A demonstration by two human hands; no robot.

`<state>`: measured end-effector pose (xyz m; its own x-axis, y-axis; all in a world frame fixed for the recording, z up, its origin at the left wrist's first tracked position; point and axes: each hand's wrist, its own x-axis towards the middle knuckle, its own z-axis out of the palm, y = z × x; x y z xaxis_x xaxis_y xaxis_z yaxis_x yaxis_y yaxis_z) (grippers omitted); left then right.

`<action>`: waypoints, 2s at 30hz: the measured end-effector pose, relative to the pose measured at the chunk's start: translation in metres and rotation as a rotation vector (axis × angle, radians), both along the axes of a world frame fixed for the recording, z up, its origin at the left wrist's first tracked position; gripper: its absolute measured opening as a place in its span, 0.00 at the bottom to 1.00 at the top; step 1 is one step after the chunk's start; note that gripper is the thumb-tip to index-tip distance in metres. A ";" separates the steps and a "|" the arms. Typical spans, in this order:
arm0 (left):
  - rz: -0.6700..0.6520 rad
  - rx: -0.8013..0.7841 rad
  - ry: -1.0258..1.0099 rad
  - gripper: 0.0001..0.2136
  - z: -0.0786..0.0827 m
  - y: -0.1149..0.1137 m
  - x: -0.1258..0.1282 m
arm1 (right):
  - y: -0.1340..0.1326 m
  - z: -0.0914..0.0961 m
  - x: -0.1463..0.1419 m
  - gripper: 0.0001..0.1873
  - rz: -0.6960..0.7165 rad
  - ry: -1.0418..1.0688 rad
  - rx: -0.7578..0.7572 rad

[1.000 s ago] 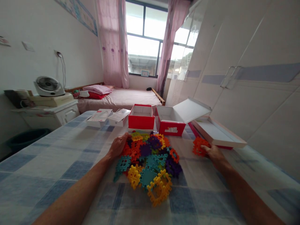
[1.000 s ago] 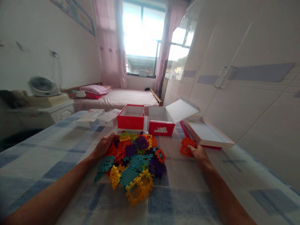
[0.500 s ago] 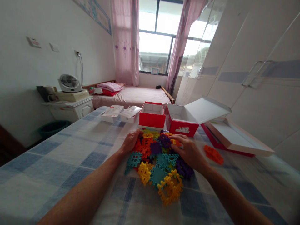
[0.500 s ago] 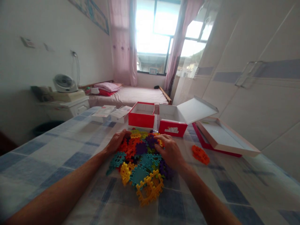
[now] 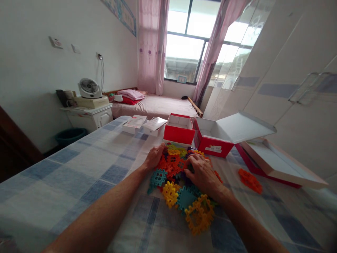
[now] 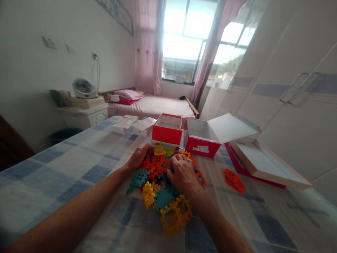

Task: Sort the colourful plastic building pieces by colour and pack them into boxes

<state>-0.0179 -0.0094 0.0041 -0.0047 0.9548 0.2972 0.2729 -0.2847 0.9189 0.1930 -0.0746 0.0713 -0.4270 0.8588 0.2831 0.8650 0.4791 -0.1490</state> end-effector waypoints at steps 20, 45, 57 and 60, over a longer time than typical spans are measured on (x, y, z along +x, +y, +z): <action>0.024 -0.003 -0.018 0.30 -0.002 0.003 0.000 | 0.017 0.004 -0.024 0.07 0.093 -0.076 -0.109; 0.039 0.011 0.014 0.32 0.005 -0.001 0.000 | 0.051 -0.009 -0.040 0.14 0.142 -0.001 -0.111; 0.043 0.022 0.015 0.30 0.003 0.000 0.001 | 0.031 0.028 -0.021 0.21 0.137 0.310 -0.214; 0.041 0.016 0.012 0.31 0.003 0.000 0.001 | 0.025 0.017 -0.025 0.19 0.272 0.172 -0.351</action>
<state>-0.0172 -0.0098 0.0074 -0.0402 0.9490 0.3128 0.2955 -0.2877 0.9110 0.1681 -0.0496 0.0888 -0.6220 0.7786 0.0822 0.6638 0.5802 -0.4720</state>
